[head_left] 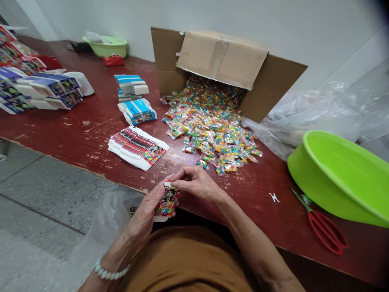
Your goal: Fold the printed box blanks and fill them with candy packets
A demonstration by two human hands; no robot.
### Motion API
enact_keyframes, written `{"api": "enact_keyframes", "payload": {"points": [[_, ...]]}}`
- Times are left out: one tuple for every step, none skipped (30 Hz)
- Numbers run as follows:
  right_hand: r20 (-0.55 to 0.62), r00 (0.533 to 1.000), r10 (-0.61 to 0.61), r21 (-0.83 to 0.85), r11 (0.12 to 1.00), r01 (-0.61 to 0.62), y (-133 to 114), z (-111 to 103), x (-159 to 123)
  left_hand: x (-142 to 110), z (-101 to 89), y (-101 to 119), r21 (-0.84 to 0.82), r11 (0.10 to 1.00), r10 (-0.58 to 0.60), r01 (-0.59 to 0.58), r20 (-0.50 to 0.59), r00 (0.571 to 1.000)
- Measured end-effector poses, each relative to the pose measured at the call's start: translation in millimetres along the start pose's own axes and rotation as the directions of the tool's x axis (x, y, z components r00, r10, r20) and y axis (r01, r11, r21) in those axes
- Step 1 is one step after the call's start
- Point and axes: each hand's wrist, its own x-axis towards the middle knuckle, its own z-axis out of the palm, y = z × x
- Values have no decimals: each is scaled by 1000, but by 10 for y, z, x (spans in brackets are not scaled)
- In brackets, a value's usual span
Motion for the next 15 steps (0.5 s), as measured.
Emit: {"api": "enact_keyframes", "payload": {"points": [[41,999,-35,-43,998,37,-9,-21,-16,-6,4,-9,-8,1000,-5,5,0,1000],[62,995,-80,-123,989,87,-24,-39,-36,-13,12,-17,-16,1000,-13,13,6,1000],[75,988,-135,-237,960,149,-44,-51,-59,-17,22,-25,-26,999,-24,25,14,1000],[87,976,-197,-375,902,216,-65,-53,-84,-20,32,-32,-34,999,-39,40,25,999],[103,960,-260,-518,810,275,-87,-45,-110,-19,42,-39,-41,998,-52,53,32,998],[129,942,-309,-643,697,317,-105,-26,-134,-16,50,-43,-48,997,-57,58,33,998],[164,928,-336,-737,583,341,-118,2,-153,-9,57,-45,-56,997,-51,53,30,998],[195,918,-346,-802,483,352,-124,35,-167,-1,61,-45,-61,997,-36,38,22,999],[217,912,-347,-845,402,354,-124,67,-172,9,62,-41,-63,998,-20,20,12,1000],[230,910,-346,-871,345,351,-117,92,-170,19,61,-35,-63,998,-8,8,3,1000],[240,908,-343,-881,317,353,-107,104,-160,28,56,-27,-64,998,-3,3,-3,1000],[250,907,-338,-878,317,360,-93,97,-143,33,48,-20,-70,998,-9,9,-5,1000],[254,907,-335,-866,338,368,-78,69,-124,34,36,-16,-81,997,-20,19,-11,1000],[241,909,-340,-854,370,365,-63,18,-104,29,21,-18,-96,995,-35,33,-18,999],[203,913,-355,-852,396,343,-47,-52,-86,15,5,-27,-111,993,-50,47,-26,998]]}}
